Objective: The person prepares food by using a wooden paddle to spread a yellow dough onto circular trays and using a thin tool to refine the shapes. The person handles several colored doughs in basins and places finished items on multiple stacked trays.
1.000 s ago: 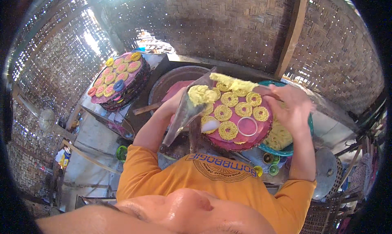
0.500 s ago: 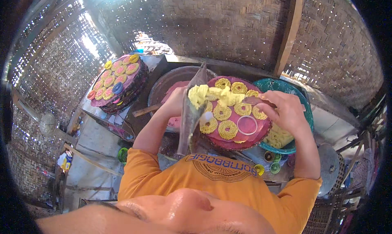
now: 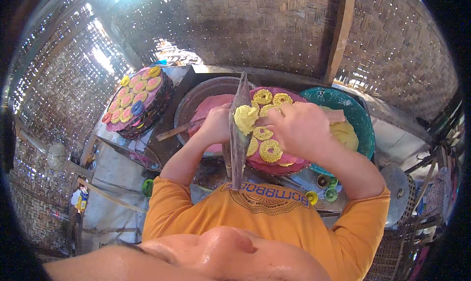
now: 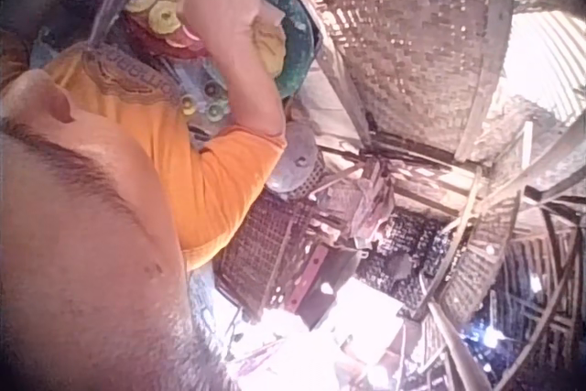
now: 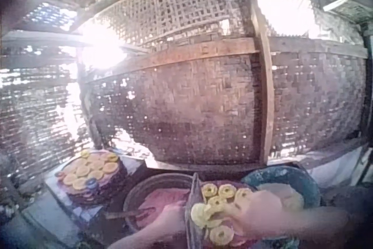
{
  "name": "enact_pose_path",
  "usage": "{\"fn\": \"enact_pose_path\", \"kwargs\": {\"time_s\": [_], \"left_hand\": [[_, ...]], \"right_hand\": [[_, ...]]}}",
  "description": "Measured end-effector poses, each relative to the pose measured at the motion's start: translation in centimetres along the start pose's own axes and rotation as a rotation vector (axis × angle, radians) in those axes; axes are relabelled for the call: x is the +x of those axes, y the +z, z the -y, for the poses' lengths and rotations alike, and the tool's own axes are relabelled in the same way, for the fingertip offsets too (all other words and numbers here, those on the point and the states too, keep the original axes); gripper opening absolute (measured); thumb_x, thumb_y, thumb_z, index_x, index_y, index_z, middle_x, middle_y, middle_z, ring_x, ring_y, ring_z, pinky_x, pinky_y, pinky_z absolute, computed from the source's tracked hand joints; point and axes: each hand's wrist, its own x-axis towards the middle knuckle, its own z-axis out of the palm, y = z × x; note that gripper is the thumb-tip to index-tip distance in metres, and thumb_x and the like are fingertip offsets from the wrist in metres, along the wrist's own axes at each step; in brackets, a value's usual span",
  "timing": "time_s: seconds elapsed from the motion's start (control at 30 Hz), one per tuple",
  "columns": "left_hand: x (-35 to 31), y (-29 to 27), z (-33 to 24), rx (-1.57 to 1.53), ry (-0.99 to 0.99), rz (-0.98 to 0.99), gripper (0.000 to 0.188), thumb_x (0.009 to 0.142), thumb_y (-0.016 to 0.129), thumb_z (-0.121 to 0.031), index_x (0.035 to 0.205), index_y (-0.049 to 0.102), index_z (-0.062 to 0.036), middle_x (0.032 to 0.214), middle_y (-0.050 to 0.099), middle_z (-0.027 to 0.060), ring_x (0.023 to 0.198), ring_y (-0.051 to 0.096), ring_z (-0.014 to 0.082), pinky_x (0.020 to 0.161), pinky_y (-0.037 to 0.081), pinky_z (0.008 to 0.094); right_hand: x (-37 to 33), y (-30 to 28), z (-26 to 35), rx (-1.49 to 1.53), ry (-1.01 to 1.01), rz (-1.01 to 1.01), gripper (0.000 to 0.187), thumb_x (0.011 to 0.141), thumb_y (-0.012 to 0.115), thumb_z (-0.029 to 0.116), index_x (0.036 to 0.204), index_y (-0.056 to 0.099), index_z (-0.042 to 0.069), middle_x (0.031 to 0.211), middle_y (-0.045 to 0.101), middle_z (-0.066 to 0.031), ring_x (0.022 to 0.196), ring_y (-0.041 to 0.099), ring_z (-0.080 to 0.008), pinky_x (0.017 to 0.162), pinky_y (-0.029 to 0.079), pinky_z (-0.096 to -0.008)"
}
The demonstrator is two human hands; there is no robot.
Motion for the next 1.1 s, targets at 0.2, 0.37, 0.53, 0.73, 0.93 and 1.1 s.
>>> {"fn": "enact_pose_path", "kwargs": {"time_s": [0.2,0.37,0.53,0.73,0.93,1.1], "left_hand": [[0.6,0.3,1.3,-0.213,-0.064,0.141,0.041,0.071,0.061,-0.038,0.094,0.063,-0.0038,0.089,0.062,0.0224,0.086,0.059,0.0378,0.076,0.047,0.0417],[-0.1,-0.9,5.5,-0.586,-0.157,-0.034,0.036,0.075,0.068,-0.017,0.107,0.057,-0.0045,0.106,0.061,0.0081,0.093,0.06,0.0198,0.083,0.048,0.0324],[3.8,3.5,4.1,-1.057,0.057,-0.11,0.034,0.077,0.064,-0.011,0.108,0.053,-0.0052,0.099,0.059,0.0049,0.084,0.059,0.015,0.076,0.051,0.0313],[3.9,3.4,0.7,-1.272,0.044,-0.184,0.029,0.07,0.068,-0.004,0.098,0.06,-0.0006,0.092,0.064,0.0054,0.084,0.06,0.0131,0.076,0.047,0.0288],[3.8,3.2,2.5,-1.391,-0.055,-0.187,0.032,0.071,0.068,-0.005,0.101,0.06,0.0012,0.094,0.064,0.0071,0.085,0.06,0.014,0.077,0.048,0.0292],[4.5,4.1,-0.4,-0.833,0.132,-0.196,0.031,0.074,0.066,-0.011,0.103,0.058,-0.0008,0.097,0.063,0.0096,0.088,0.061,0.0193,0.079,0.048,0.0312]], "right_hand": [[-0.6,1.2,-0.5,-0.353,-0.446,-0.386,0.02,0.071,0.06,0.016,0.091,0.061,0.012,0.072,0.05,-0.0008,0.063,0.051,-0.0146,0.051,0.036,-0.0281],[-3.8,-2.6,-3.8,-0.278,-0.078,-0.259,0.017,0.073,0.066,0.015,0.09,0.063,0.011,0.069,0.046,0.0012,0.06,0.046,-0.0121,0.05,0.034,-0.0231],[-3.1,4.0,-1.6,1.385,0.695,-0.586,0.008,0.085,0.059,0.01,0.092,0.058,0.007,0.1,0.06,-0.0023,0.075,0.048,-0.0026,0.063,0.039,-0.0175],[-4.1,8.8,0.6,1.264,0.617,-0.427,0.014,0.079,0.064,0.003,0.093,0.06,0.001,0.083,0.061,-0.0022,0.077,0.057,-0.0081,0.068,0.045,-0.0206],[-8.2,7.1,-2.4,0.933,0.628,-0.625,0.017,0.073,0.069,0.004,0.088,0.063,0.001,0.082,0.065,-0.0071,0.076,0.062,-0.0124,0.068,0.048,-0.0244],[-3.3,5.5,-1.4,0.182,0.304,-0.739,0.019,0.068,0.074,0.009,0.083,0.064,0.005,0.071,0.062,-0.0097,0.06,0.061,-0.0217,0.054,0.047,-0.0317]]}}
